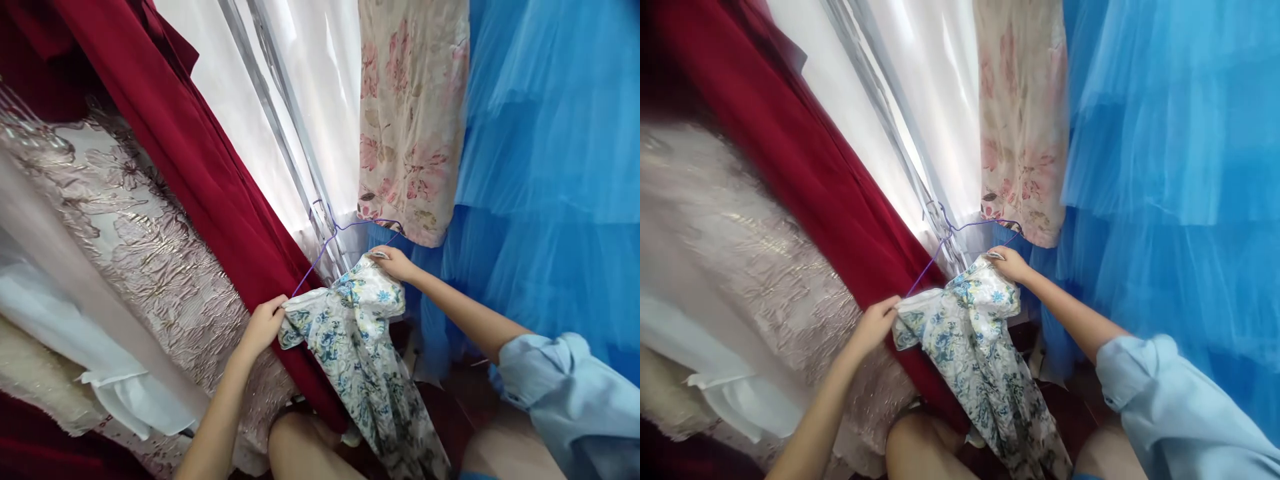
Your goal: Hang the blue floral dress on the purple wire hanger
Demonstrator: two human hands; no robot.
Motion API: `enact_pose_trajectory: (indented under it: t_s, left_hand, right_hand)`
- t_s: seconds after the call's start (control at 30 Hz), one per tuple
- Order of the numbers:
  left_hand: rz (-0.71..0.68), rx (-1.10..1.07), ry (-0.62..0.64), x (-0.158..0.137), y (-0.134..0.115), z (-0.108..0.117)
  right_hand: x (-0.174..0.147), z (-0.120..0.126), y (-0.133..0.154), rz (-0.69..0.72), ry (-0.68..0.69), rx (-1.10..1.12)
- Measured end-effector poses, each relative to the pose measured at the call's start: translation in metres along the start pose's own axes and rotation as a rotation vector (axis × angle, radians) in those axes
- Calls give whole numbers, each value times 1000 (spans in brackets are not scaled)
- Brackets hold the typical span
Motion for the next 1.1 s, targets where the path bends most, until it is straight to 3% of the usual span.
enact_pose_trajectory:
  t_s: [0.1,0.23,0.33,0.5,0.6,0.77,0.83,0.97,1.1]
  left_hand:
    - [-65,126,-10,16,-6,16]
    - [-111,122,-178,47,-19,25]
    - [-101,77,-248,69,-37,18]
    - [-262,35,-366,78,-84,4]
    - [-177,10,-476,71,-79,2]
    - [-113,-38,-505,61,-55,-4]
    - [-120,-41,-505,59,-52,-7]
    - [-99,-44,-500,59,-56,-10]
    - [-63,-6,-467,58,-61,-12]
  right_hand:
    - [-7,-5,-11,-48,21,-3]
    - [-27,-15,-11,-62,63,13]
    - [-43,-29,-2,-48,95,34]
    - [-60,-43,23,1,130,56]
    - [-63,-26,35,110,68,91]
    - [-56,46,32,204,-389,-48]
    - [-51,65,33,212,-482,-144]
    - [-40,81,46,208,-501,-365]
    - [-25,84,50,41,-352,-632]
Point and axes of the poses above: each hand's wrist, its own x-axis towards the middle knuckle, its own z-axis out of the back of the hand, y = z × x, the point moved 6 cm from there along x, towards the middle knuckle, and after that the axes turned 10 degrees about x, right-handed, at the moved point
